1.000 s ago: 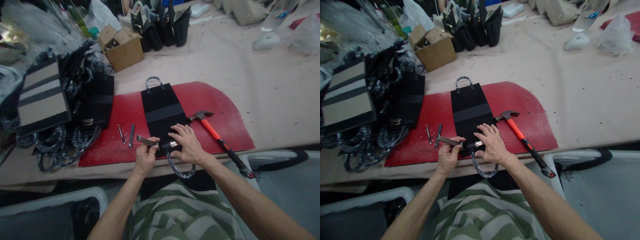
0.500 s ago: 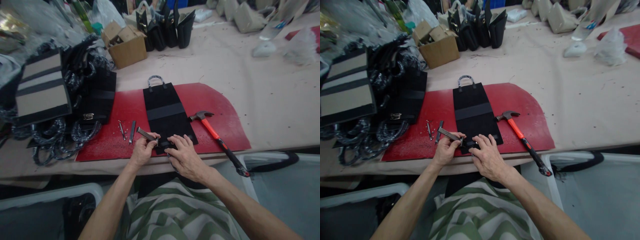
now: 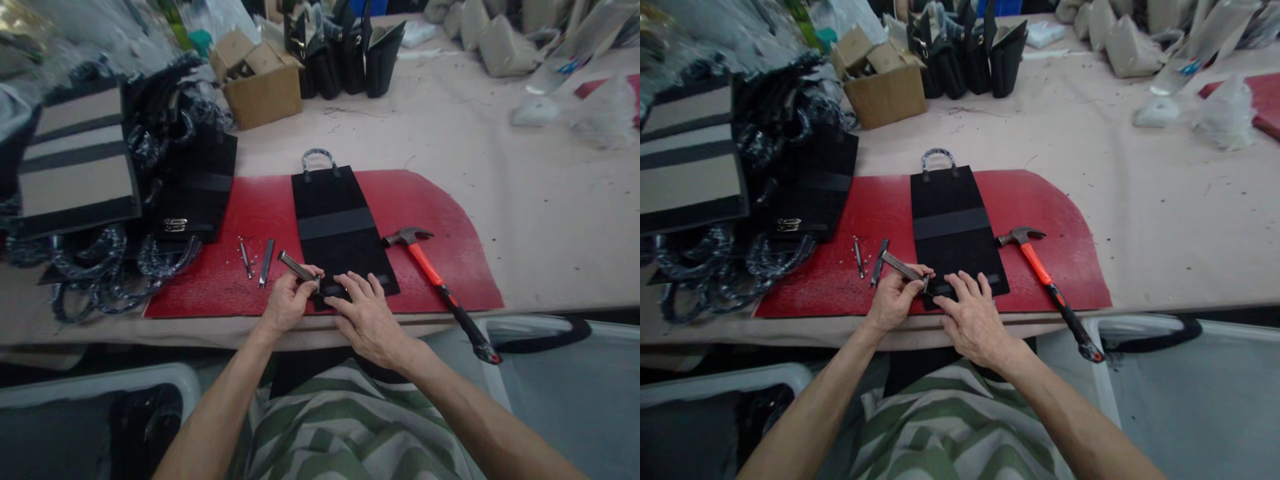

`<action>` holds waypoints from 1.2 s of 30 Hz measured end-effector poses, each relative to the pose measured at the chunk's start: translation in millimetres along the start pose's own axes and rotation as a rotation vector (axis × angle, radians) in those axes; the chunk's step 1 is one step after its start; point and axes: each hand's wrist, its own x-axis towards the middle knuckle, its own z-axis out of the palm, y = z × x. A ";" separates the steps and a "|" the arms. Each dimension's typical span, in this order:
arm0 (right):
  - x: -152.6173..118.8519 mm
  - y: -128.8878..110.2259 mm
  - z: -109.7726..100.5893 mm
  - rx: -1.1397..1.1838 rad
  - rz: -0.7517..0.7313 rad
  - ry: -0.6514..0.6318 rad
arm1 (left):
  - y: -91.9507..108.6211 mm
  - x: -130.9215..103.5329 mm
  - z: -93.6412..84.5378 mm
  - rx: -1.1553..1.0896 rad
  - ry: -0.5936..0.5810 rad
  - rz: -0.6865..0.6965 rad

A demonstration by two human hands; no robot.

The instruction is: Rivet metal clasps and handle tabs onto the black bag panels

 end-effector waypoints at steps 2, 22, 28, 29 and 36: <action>0.1 -0.2 -0.5 0.009 0.008 -0.005 | -0.1 0.0 0.5 0.007 -0.003 0.005; -8.0 -4.0 5.5 -0.043 -0.009 0.012 | -5.3 -11.3 17.3 0.492 0.077 0.417; -14.7 10.7 -6.2 0.129 -0.057 0.229 | -3.9 -12.2 21.7 0.515 0.097 0.418; -17.2 18.2 -11.4 0.141 -0.043 0.320 | -3.8 -12.4 22.7 0.511 0.100 0.410; -49.6 97.3 -42.0 -0.291 0.499 0.360 | -4.6 -13.3 27.4 0.463 0.124 0.352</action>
